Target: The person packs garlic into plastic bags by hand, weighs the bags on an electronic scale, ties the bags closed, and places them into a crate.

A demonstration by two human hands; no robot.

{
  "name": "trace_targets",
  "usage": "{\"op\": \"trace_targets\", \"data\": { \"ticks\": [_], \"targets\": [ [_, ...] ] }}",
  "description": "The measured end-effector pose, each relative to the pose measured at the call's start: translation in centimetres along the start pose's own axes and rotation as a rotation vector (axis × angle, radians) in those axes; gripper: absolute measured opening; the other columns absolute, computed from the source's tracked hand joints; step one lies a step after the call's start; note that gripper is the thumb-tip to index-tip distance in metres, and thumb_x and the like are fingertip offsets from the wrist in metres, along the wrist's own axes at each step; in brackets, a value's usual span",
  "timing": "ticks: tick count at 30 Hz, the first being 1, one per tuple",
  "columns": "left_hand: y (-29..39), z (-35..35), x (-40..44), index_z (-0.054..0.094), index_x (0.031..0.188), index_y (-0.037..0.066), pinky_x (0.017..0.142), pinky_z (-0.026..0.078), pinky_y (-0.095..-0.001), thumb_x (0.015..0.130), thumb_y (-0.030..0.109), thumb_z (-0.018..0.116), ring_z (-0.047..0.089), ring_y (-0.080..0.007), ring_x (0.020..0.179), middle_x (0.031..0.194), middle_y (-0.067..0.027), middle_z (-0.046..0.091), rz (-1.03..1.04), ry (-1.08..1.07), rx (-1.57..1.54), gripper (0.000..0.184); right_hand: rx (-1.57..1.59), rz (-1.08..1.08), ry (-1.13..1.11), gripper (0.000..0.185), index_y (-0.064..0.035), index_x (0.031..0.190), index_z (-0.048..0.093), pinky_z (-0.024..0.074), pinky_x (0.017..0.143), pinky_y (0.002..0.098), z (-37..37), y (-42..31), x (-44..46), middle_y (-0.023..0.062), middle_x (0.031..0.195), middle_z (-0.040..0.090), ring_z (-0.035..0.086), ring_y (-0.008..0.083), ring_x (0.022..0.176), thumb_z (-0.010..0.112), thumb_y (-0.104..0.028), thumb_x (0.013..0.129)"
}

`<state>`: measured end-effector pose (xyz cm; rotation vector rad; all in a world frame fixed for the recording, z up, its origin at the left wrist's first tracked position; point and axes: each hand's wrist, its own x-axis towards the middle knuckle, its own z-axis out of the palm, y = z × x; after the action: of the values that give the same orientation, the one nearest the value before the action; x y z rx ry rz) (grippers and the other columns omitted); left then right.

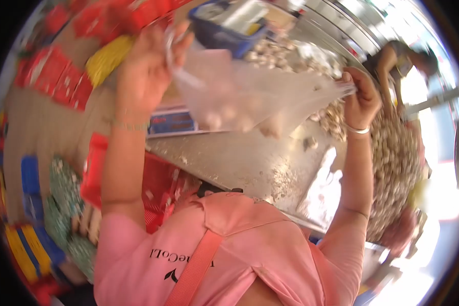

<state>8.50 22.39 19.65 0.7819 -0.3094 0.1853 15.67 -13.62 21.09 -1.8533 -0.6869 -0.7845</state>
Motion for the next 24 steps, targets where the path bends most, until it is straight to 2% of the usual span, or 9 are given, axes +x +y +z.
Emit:
{"op": "trace_targets", "data": {
  "ticks": [2, 5, 7, 11, 14, 19, 22, 23, 24],
  "targets": [
    [-5.0, 0.1, -1.1, 0.046, 0.078, 0.004, 0.071, 0.054, -0.0249, 0.082, -0.007, 0.044, 0.053, -0.0293, 0.110, 0.120, -0.0196, 0.051, -0.114, 0.001, -0.035, 0.012, -0.081, 0.001, 0.094, 0.009, 0.0005, 0.084, 0.062, 0.0413, 0.057, 0.0202, -2.8, 1.2, -2.7, 0.0011, 0.072, 0.058, 0.050, 0.0070, 0.061, 0.065, -0.007, 0.080],
    [-13.0, 0.9, -4.4, 0.046, 0.074, 0.006, 0.066, 0.053, -0.0204, 0.081, -0.009, 0.047, 0.056, -0.0268, 0.105, 0.113, -0.0174, 0.055, -0.412, 0.180, -0.187, 0.017, 0.043, 0.507, 0.063, 0.017, -0.0009, 0.081, 0.062, 0.0395, 0.055, 0.0201, -5.4, 2.7, -9.1, -0.0033, 0.066, 0.054, 0.046, 0.0046, 0.061, 0.069, -0.016, 0.078],
    [-18.7, 1.0, -6.7, 0.055, 0.078, 0.007, 0.059, 0.050, -0.0180, 0.083, 0.001, 0.055, 0.061, -0.0223, 0.092, 0.098, -0.0137, 0.062, -0.577, 0.106, -0.159, 0.008, 0.201, 0.839, -0.045, 0.021, -0.0019, 0.089, 0.062, 0.0411, 0.057, 0.0205, -7.0, 3.4, -12.8, -0.0024, 0.070, 0.057, 0.049, 0.0056, 0.063, 0.068, -0.019, 0.079],
    [-23.6, 7.2, -9.9, 0.061, 0.086, 0.011, 0.064, 0.049, -0.0241, 0.079, 0.030, 0.066, 0.061, -0.0169, 0.083, 0.086, -0.0061, 0.063, -1.033, -0.016, -0.137, 0.021, 0.611, 0.844, -0.151, 0.064, -0.0007, 0.129, 0.037, 0.0473, 0.080, 0.0287, -7.9, 1.5, -17.3, 0.0104, 0.104, 0.059, 0.058, 0.0186, 0.095, 0.070, -0.008, 0.075],
    [-26.7, 10.3, -11.0, 0.059, 0.091, 0.009, 0.067, 0.048, -0.0262, 0.077, 0.033, 0.068, 0.057, -0.0109, 0.076, 0.087, 0.0003, 0.059, -1.041, -0.148, -0.005, 0.029, 0.034, 0.520, -0.370, 0.087, -0.0034, 0.130, 0.033, 0.0484, 0.079, 0.0342, -6.6, -1.0, -18.7, 0.0131, 0.101, 0.061, 0.059, 0.0255, 0.093, 0.079, -0.012, 0.057],
    [-29.6, 11.8, -11.5, 0.058, 0.092, 0.005, 0.075, 0.048, -0.0288, 0.083, 0.016, 0.060, 0.058, -0.0135, 0.080, 0.089, -0.0026, 0.060, -1.017, -0.045, 0.033, 0.014, -0.336, 0.242, -0.162, 0.064, -0.0019, 0.121, 0.043, 0.0464, 0.076, 0.0363, -5.4, -0.5, -22.2, 0.0133, 0.096, 0.061, 0.058, 0.0314, 0.084, 0.058, 0.006, 0.059],
    [-30.0, 9.2, -11.2, 0.056, 0.087, 0.002, 0.085, 0.048, -0.0359, 0.086, 0.010, 0.051, 0.060, -0.0225, 0.092, 0.095, -0.0109, 0.061, -1.032, 0.062, -0.147, 0.010, -0.407, 0.213, -0.110, 0.051, -0.0013, 0.109, 0.051, 0.0470, 0.075, 0.0372, -7.7, 1.6, -25.3, 0.0117, 0.082, 0.063, 0.058, 0.0313, 0.080, 0.048, 0.011, 0.060],
    [-29.5, 8.3, -10.5, 0.054, 0.079, 0.003, 0.083, 0.048, -0.0373, 0.087, 0.012, 0.048, 0.059, -0.0225, 0.089, 0.088, -0.0102, 0.061, -1.065, 0.244, -0.124, 0.014, -0.374, 0.296, -0.080, 0.045, -0.0004, 0.106, 0.052, 0.0484, 0.072, 0.0361, -8.9, 2.8, -27.1, 0.0097, 0.077, 0.063, 0.060, 0.0267, 0.077, 0.046, 0.012, 0.063],
    [-30.0, 5.9, -10.6, 0.052, 0.076, 0.004, 0.082, 0.047, -0.0374, 0.088, 0.013, 0.047, 0.058, -0.0218, 0.088, 0.084, -0.0092, 0.059, -1.058, 0.277, -0.248, 0.016, 0.082, 0.807, 0.114, 0.044, -0.0017, 0.105, 0.051, 0.0494, 0.068, 0.0347, -9.0, 2.5, -28.6, 0.0069, 0.075, 0.062, 0.060, 0.0205, 0.076, 0.044, 0.014, 0.065]
  ]
}}
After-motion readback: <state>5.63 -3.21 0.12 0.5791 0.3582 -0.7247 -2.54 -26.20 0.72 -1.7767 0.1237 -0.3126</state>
